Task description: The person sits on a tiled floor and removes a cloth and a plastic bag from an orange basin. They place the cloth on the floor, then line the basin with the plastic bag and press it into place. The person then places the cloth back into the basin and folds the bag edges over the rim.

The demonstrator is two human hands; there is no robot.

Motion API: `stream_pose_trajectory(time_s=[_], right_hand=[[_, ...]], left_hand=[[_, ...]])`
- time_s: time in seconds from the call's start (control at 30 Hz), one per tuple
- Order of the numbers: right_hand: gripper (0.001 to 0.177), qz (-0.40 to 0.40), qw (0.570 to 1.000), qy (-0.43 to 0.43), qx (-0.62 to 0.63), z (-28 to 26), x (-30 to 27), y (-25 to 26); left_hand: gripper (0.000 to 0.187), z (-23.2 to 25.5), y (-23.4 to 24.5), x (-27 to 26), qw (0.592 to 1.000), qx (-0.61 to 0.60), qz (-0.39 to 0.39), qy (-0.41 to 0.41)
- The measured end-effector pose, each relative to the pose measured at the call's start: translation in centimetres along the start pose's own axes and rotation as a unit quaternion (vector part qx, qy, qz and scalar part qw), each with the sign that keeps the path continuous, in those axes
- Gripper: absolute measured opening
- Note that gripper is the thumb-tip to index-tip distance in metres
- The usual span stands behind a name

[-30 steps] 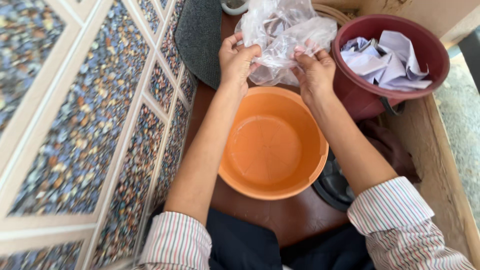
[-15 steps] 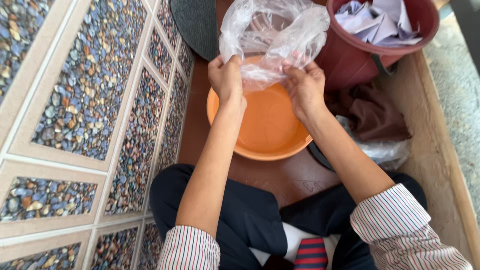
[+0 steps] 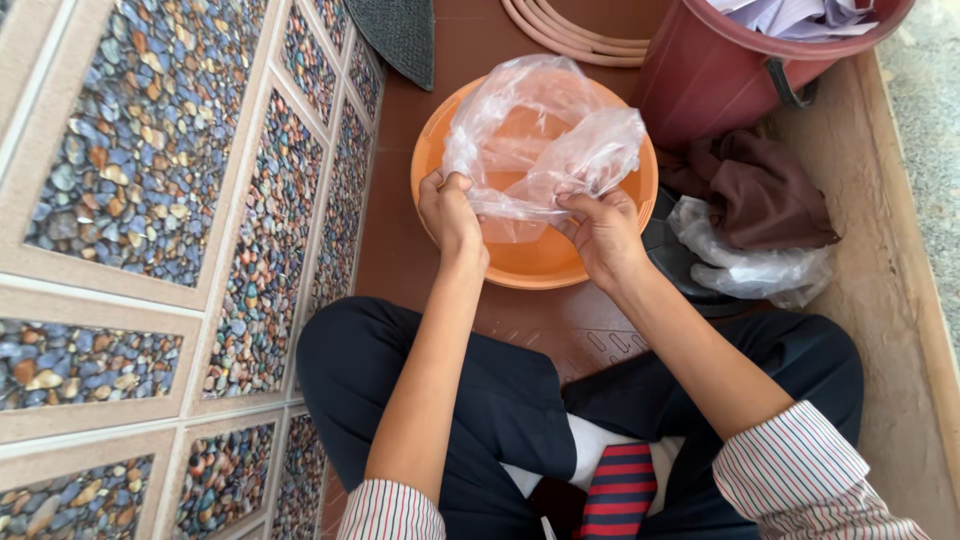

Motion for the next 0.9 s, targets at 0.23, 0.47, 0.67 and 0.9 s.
stream_pose_trajectory(time_s=[0.23,0.47,0.67,0.9], right_hand=[[0.025,0.025,0.997,-0.056,-0.038,3.8,1.4,4.1],[0.053,0.127,0.943,0.266,-0.154,-7.7,-0.8,5.7],[0.032,-0.096,0.929,0.214,-0.287,-9.1,10.1,-2.0],[0.036,0.009,0.965,-0.185,-0.184,7.3,17.5,-0.7]], left_hand=[[0.032,0.1,0.9,0.6,0.985,0.128,0.050,-0.109],[0.052,9.3,-0.1,-6.9,0.810,0.297,0.220,-0.455],[0.024,8.1,-11.3,1.1,0.853,0.380,-0.118,-0.339],[0.030,-3.7,-14.9,10.0,0.821,0.469,-0.259,0.199]])
Point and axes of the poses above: each hand's wrist, its own x-axis towards the middle knuckle, its own y-axis out of the back of the hand, z = x × y, the point moved 9 cm from there along x, towards the middle knuckle, and after that the axes turned 12 degrees about y, right-handed, at the moved point
